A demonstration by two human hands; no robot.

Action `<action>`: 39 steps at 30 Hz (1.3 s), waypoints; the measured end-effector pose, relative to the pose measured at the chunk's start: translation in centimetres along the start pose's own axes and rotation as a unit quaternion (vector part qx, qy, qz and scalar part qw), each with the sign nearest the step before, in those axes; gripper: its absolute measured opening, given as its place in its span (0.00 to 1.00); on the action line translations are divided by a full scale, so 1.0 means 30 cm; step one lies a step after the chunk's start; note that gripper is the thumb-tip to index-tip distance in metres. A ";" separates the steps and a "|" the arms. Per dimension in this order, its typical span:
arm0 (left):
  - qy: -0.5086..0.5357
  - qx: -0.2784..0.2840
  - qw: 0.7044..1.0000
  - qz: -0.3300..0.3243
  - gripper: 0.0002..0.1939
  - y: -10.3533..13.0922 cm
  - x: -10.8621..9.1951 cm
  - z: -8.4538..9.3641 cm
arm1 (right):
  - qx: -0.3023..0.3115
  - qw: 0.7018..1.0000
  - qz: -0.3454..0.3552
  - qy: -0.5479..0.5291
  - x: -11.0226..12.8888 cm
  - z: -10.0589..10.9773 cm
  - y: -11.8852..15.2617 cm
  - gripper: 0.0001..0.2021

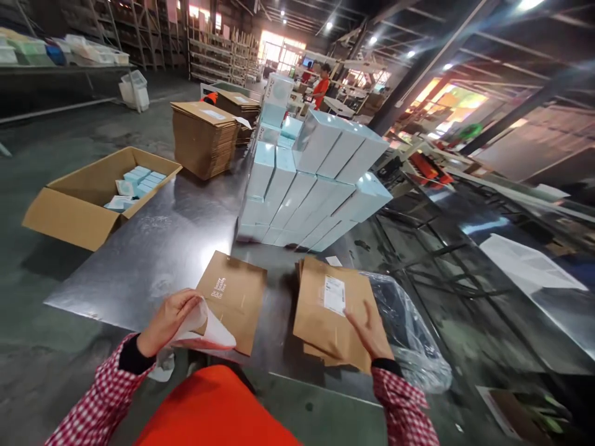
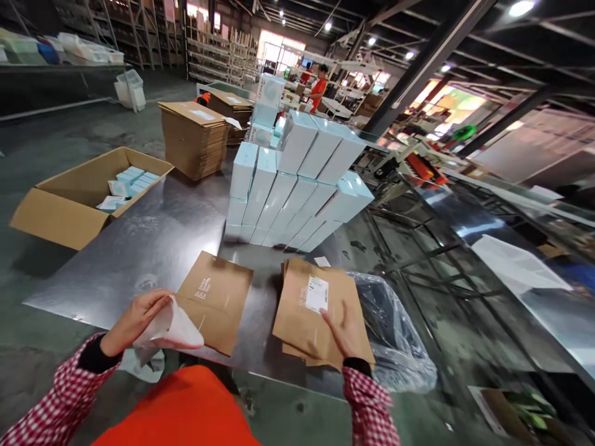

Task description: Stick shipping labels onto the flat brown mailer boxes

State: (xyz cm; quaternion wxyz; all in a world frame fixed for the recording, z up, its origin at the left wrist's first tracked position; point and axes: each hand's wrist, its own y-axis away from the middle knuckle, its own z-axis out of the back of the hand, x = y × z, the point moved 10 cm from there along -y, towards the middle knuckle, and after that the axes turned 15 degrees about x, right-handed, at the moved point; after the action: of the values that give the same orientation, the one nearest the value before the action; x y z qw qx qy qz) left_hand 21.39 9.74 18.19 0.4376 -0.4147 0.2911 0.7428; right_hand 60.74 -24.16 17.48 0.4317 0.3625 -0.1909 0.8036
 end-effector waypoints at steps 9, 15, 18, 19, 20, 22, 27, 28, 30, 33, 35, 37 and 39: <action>-0.043 -0.026 0.998 0.047 0.23 0.056 0.079 0.032 | 0.281 0.903 0.279 -0.170 0.699 -0.870 0.460 0.09; 0.026 0.087 0.994 0.059 0.34 0.210 0.114 -0.061 | 0.370 0.878 0.272 -0.137 0.710 -0.968 0.500 0.10; 0.093 0.047 0.990 0.094 0.23 0.204 0.150 -0.105 | 0.406 0.871 0.247 -0.126 0.703 -1.024 0.487 0.12; 0.107 0.027 0.988 0.106 0.18 0.192 0.169 -0.116 | 0.407 0.874 0.236 -0.120 0.698 -1.037 0.476 0.12; 0.113 0.012 0.987 0.115 0.15 0.178 0.188 -0.126 | 0.405 0.878 0.227 -0.115 0.693 -1.046 0.464 0.13; 0.106 -0.004 0.987 0.123 0.13 0.148 0.220 -0.143 | 0.402 0.881 0.218 -0.118 0.684 -1.059 0.440 0.15; 0.107 -0.017 0.982 0.158 0.18 0.104 0.305 -0.172 | 0.373 0.899 0.170 -0.151 0.612 -1.097 0.377 0.15; 0.124 -0.013 0.978 0.165 0.17 0.097 0.322 -0.187 | 0.360 0.907 0.140 -0.168 0.580 -1.110 0.360 0.16; 0.166 0.006 0.972 0.165 0.22 0.082 0.347 -0.231 | 0.330 0.912 0.065 -0.234 0.503 -1.140 0.328 0.17; 0.224 0.048 0.965 0.130 0.34 0.056 0.363 -0.319 | 0.290 0.898 -0.025 -0.329 0.403 -1.178 0.280 0.19; 0.275 0.073 0.952 0.110 0.32 0.042 0.381 -0.377 | 0.284 0.899 -0.046 -0.331 0.362 -1.186 0.234 0.19; 0.338 0.092 0.929 0.116 0.30 0.029 0.419 -0.428 | 0.289 0.918 -0.036 -0.269 0.340 -1.180 0.167 0.19; 0.384 0.114 0.908 0.125 0.31 0.009 0.458 -0.467 | 0.274 0.942 -0.016 -0.194 0.320 -1.163 0.085 0.20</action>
State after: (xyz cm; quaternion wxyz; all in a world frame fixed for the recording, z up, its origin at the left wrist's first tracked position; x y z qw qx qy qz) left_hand 22.47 4.09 -0.57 0.2401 -0.5753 0.5685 0.5368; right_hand 40.55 1.37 1.49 0.2829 0.6189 -0.0372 0.7318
